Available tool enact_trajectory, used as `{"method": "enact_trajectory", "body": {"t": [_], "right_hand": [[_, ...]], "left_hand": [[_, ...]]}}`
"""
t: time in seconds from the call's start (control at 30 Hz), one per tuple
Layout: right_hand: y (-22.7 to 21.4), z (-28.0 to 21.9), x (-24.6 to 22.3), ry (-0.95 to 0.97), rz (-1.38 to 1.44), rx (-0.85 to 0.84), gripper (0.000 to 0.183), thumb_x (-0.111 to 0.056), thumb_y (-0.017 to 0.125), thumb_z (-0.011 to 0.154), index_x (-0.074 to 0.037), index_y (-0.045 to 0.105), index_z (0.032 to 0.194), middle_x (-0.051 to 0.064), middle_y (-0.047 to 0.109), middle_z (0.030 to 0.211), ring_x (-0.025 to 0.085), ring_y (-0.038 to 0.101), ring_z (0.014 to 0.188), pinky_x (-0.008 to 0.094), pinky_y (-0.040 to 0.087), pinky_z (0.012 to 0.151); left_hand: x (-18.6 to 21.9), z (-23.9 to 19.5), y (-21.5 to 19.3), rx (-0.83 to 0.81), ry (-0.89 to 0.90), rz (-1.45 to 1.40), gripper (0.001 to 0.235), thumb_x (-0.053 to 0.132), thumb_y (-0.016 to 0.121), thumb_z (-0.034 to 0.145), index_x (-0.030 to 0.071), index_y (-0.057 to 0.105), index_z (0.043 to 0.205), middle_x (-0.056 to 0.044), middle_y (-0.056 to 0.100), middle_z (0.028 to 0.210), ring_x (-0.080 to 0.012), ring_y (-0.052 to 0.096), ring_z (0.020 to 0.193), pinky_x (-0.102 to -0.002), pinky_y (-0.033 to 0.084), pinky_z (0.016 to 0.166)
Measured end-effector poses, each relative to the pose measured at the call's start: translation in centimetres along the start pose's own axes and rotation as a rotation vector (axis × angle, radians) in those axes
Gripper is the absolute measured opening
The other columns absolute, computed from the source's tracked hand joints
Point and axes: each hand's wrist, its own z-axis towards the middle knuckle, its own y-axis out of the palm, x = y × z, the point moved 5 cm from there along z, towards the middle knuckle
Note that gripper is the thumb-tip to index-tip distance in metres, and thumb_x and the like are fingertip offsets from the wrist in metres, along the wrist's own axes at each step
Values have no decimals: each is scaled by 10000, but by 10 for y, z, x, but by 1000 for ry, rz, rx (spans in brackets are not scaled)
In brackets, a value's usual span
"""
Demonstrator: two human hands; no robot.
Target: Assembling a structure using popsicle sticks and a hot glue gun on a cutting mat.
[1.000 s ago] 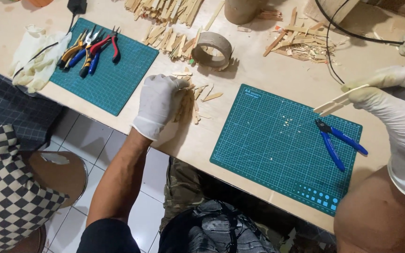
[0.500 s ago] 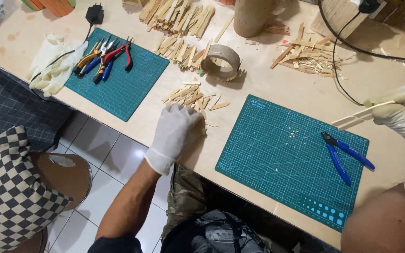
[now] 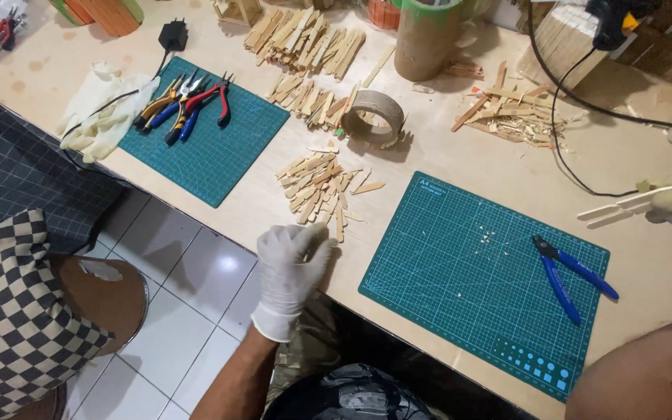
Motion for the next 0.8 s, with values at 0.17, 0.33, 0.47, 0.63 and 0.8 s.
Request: {"method": "enact_trajectory", "body": {"t": [0.17,0.33,0.47,0.63,0.8], "right_hand": [[19,-19,-204,-213,-60,46,154,-80,724,1100,44,646,1053,185,652,1045,330,692,1125,448,587,1127],[20,1,-124,-25,47,56,91,76,669,913,-8,639,931,148,681,1036,293,719,1186,424,580,1047],[37,-28,-304,-250,6,140,127,83,689,1109,169,595,1103,324,493,1585,461,553,1491,535,567,1225],[47,-22,-327,-86,83,92,190,-149,736,1095,34,684,1080,129,652,1090,244,642,1143,345,505,955],[53,-17,-301,-133,0,66,150,-92,724,1179,40,682,1119,189,691,1128,280,682,1095,356,529,932]], "left_hand": [[17,6,2,-56,-136,68,387,450,800,788,218,526,644,49,403,595,-192,388,612,-384,322,664],[15,4,4,92,-43,44,50,350,804,764,310,781,745,76,539,634,-161,481,615,-399,354,657],[11,-1,7,97,31,-46,129,424,850,788,320,777,809,77,589,666,-125,495,611,-353,380,647],[9,-5,7,200,-156,62,92,301,719,802,231,755,850,10,665,715,-191,596,660,-387,440,689],[-2,1,19,36,-241,154,171,392,745,800,230,797,812,-25,664,717,-250,601,663,-446,432,641]]}}
